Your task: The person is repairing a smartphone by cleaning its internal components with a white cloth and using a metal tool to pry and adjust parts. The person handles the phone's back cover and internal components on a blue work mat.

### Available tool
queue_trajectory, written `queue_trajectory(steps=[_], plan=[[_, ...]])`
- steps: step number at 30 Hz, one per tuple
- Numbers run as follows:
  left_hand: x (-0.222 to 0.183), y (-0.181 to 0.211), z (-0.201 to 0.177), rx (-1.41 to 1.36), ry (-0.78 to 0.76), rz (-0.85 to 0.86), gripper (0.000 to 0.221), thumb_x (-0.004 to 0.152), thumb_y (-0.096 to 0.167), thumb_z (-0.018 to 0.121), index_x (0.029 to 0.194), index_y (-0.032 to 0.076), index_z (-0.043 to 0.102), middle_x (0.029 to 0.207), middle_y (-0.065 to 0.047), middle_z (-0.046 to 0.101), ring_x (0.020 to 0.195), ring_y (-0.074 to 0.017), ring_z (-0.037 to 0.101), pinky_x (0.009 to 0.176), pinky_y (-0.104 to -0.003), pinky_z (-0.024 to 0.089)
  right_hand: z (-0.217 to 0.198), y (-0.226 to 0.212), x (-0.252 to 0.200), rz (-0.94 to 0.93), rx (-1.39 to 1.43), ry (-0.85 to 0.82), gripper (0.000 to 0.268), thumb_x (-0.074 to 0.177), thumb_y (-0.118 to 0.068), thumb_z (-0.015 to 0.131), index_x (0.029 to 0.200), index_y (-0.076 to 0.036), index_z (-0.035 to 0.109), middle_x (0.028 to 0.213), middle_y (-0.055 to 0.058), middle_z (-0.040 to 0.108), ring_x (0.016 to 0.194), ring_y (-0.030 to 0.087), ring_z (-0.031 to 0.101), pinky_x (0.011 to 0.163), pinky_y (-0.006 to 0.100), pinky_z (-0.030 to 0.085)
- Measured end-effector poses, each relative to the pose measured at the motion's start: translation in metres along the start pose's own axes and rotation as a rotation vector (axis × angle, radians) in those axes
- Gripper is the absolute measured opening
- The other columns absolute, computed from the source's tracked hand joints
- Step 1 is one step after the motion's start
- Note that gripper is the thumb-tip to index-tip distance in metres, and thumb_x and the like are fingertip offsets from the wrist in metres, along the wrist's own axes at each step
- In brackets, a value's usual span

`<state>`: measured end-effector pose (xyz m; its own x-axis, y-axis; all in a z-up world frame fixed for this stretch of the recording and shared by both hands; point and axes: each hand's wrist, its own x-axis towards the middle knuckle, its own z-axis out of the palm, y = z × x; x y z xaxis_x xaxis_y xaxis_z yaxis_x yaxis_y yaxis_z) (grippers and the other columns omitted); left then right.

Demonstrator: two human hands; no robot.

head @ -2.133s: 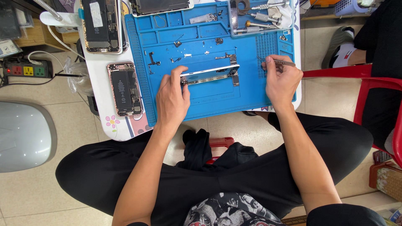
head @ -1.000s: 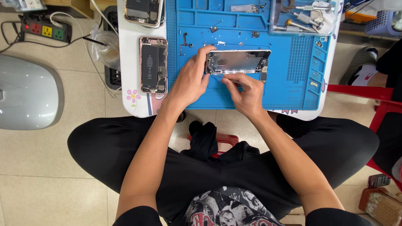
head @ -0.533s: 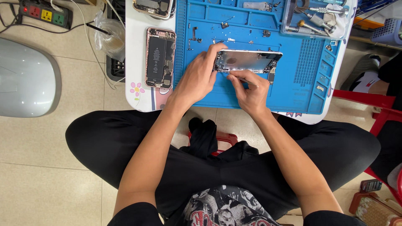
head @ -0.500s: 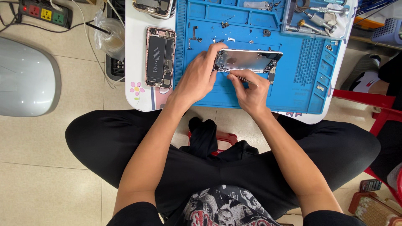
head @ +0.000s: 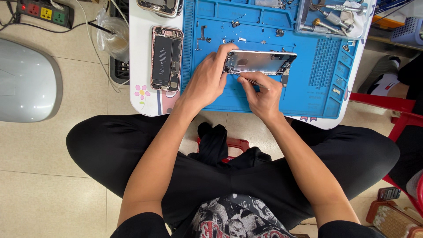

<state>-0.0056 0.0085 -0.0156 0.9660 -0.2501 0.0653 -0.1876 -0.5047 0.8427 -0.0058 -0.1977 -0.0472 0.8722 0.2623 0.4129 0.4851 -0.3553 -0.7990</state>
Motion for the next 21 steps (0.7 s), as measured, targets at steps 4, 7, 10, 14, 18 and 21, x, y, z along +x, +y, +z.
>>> queue_trajectory(steps=[4,7,10,14,18,21], plan=[[0.0015,0.0067,-0.0031,0.002,-0.041,-0.064,0.064,0.094,-0.011,0.058,0.149,0.013,0.036,0.104,-0.022,0.065,0.095,-0.0412,0.065,0.076,-0.049,0.052,-0.0012,-0.0015,-0.0036,-0.062,-0.045,-0.054,0.006,0.105,0.000,0.072,0.111,0.003,0.074,0.097,0.014,0.077,0.085,0.024,0.075,0.069,0.031,0.062],[0.0015,0.0074,-0.0035,-0.007,-0.036,-0.062,0.063,0.095,-0.011,0.058,0.149,0.013,0.037,0.106,-0.021,0.065,0.095,-0.0401,0.065,0.078,-0.049,0.051,-0.0011,-0.0008,-0.0040,-0.053,-0.055,-0.056,0.005,0.105,-0.001,0.073,0.108,0.003,0.075,0.097,0.014,0.077,0.083,0.024,0.073,0.067,0.032,0.059],[0.0022,0.0070,-0.0032,0.003,-0.034,-0.062,0.063,0.094,-0.011,0.058,0.148,0.013,0.037,0.109,-0.022,0.066,0.099,-0.0418,0.065,0.080,-0.049,0.052,-0.0012,0.0007,-0.0041,-0.070,-0.062,-0.056,0.007,0.106,-0.002,0.072,0.111,0.001,0.074,0.097,0.014,0.078,0.084,0.024,0.075,0.064,0.031,0.058],[0.0020,0.0061,-0.0030,-0.003,-0.033,-0.053,0.062,0.094,-0.011,0.057,0.148,0.013,0.037,0.110,-0.023,0.066,0.098,-0.0420,0.065,0.079,-0.049,0.052,-0.0010,0.0006,-0.0038,-0.067,-0.084,-0.053,0.005,0.104,0.000,0.075,0.108,0.003,0.075,0.097,0.015,0.077,0.081,0.023,0.073,0.062,0.031,0.055],[0.0017,0.0080,-0.0033,0.001,-0.035,-0.066,0.063,0.094,-0.011,0.058,0.148,0.013,0.037,0.110,-0.023,0.066,0.097,-0.0420,0.066,0.080,-0.050,0.052,-0.0016,-0.0022,-0.0021,-0.084,-0.082,-0.060,0.005,0.103,0.001,0.076,0.107,0.003,0.075,0.095,0.014,0.077,0.079,0.023,0.072,0.062,0.031,0.053],[0.0014,0.0061,-0.0018,-0.004,-0.030,-0.064,0.062,0.094,-0.011,0.055,0.149,0.013,0.037,0.110,-0.023,0.066,0.099,-0.0421,0.066,0.079,-0.049,0.052,-0.0018,-0.0017,-0.0032,-0.072,-0.085,-0.060,0.006,0.103,0.000,0.076,0.108,0.002,0.075,0.096,0.014,0.077,0.079,0.023,0.072,0.060,0.031,0.053]])
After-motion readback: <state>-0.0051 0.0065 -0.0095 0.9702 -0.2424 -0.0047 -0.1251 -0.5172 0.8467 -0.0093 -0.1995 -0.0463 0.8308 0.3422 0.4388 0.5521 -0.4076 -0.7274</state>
